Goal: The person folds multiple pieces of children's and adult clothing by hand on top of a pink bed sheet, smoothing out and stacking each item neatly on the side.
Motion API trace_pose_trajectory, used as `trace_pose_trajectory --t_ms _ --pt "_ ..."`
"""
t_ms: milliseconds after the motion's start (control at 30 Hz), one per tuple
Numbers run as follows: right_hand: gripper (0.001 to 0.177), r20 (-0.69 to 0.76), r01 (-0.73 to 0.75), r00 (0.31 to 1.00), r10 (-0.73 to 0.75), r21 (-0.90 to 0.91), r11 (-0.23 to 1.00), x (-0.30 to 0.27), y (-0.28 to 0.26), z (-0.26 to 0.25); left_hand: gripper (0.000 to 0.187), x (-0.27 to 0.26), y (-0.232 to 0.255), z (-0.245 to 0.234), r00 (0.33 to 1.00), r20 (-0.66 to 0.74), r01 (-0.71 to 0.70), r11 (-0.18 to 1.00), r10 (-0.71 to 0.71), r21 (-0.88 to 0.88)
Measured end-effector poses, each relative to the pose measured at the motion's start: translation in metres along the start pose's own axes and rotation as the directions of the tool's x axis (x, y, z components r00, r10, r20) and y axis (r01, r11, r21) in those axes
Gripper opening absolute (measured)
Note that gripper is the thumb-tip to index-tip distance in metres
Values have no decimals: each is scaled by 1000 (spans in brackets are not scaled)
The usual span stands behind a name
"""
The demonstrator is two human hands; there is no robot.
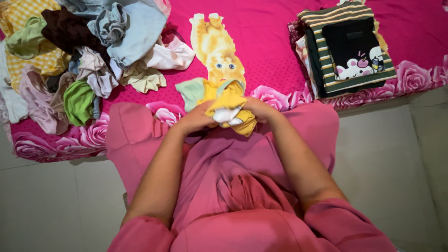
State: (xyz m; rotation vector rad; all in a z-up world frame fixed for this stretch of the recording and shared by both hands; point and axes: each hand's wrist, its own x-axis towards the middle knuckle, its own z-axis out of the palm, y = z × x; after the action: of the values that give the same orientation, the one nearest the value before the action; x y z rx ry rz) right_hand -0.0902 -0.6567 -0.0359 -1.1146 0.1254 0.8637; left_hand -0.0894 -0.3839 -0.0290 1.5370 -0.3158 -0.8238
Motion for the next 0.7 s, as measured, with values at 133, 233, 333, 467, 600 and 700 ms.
trace_pose_trajectory --t_ms 133,233,333,467,600,700 --pt "58 151 37 988 -21 -104 994 -15 -23 11 43 21 -30 -2 946 -275 -277 871 173 -407" --pt "66 192 157 979 -66 -510 846 -18 -24 12 44 17 -7 3 937 -348 -273 656 17 -703" --pt "58 106 103 993 -54 -538 836 -15 -12 3 43 -4 28 4 949 -297 -314 441 111 -841" --pt "52 -23 5 1000 -4 41 999 -7 -10 -9 39 -16 43 -3 976 -207 -179 786 67 -592" --pt "49 -11 96 995 -98 331 939 -15 -17 -14 50 -21 42 0 989 -96 -124 976 109 -179" --pt "48 -211 165 971 -114 240 957 -14 -22 -18 46 -20 39 6 994 -103 -72 915 34 -398"
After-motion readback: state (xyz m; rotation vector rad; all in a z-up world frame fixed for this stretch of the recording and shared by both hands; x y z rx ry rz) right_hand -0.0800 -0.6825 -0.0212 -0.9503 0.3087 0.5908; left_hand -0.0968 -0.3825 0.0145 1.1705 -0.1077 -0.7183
